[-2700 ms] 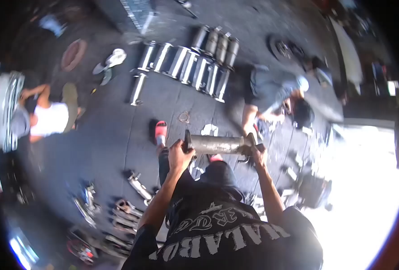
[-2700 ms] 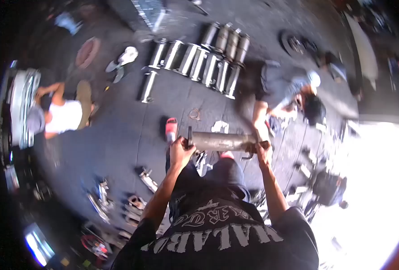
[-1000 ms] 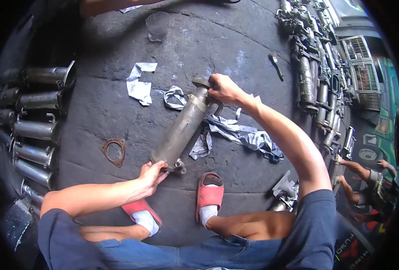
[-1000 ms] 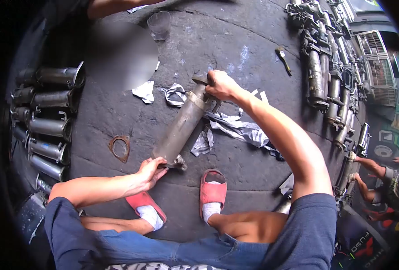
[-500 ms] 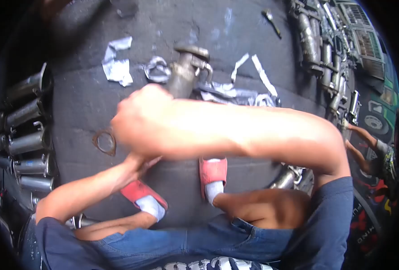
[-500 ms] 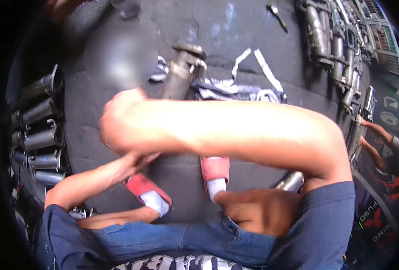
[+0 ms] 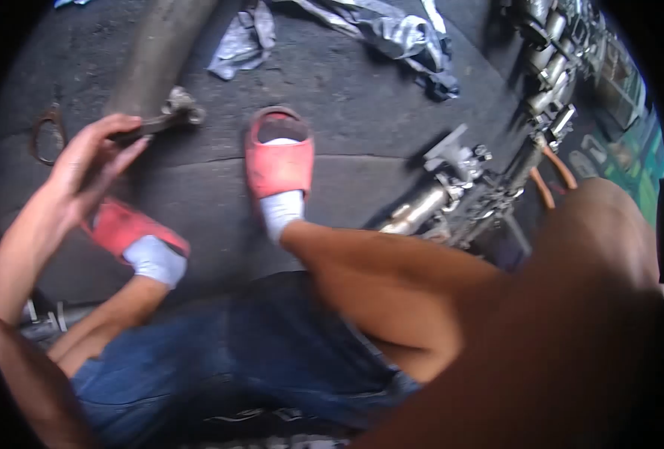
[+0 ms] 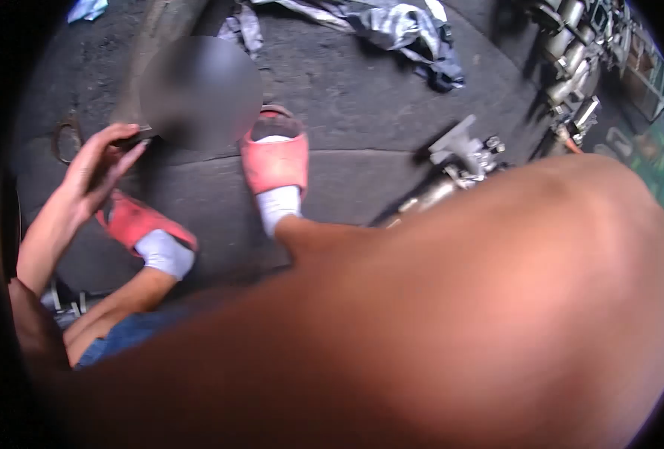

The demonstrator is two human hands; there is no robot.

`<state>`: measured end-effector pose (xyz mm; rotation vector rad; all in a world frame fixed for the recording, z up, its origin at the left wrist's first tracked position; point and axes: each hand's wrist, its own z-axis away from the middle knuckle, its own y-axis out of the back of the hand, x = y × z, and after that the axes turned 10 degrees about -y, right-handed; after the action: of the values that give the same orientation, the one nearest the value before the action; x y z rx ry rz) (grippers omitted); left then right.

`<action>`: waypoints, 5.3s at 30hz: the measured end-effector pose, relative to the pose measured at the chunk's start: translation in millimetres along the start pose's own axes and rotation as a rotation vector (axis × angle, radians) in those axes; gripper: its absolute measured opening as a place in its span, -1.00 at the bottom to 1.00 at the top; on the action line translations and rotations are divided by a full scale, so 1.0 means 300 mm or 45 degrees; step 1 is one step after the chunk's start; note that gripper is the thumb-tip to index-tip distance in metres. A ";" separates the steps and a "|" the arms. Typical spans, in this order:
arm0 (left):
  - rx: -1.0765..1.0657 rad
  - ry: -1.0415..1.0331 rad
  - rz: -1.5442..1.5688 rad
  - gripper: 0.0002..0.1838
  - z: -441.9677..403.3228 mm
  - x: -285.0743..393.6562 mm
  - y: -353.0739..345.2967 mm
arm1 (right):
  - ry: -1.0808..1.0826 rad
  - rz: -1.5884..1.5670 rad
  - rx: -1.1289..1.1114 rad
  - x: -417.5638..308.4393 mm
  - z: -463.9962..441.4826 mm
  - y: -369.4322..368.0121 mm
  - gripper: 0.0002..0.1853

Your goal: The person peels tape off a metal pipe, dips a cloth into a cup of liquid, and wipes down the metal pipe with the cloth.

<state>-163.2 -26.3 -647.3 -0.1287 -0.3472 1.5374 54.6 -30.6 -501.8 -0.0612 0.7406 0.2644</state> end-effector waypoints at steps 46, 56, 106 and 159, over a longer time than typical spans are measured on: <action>-0.018 0.127 -0.609 -0.53 0.016 0.061 -0.072 | -0.580 -0.381 1.593 0.151 0.304 0.162 -0.75; -0.212 0.198 -1.159 -0.17 0.032 0.128 -0.037 | -0.364 -0.166 1.972 0.161 0.392 0.244 -0.67; 2.641 -0.881 -0.249 0.34 0.275 -0.264 1.414 | -0.793 -0.217 1.334 0.770 0.020 0.271 -0.37; -1.029 -1.486 -1.183 -0.60 0.400 0.314 -0.411 | -0.650 -1.246 2.633 -0.140 0.508 -0.490 -0.59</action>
<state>-81.7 46.1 -484.3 0.2980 -1.6754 0.3227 163.4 -159.0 -366.6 1.5113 0.1157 -1.4302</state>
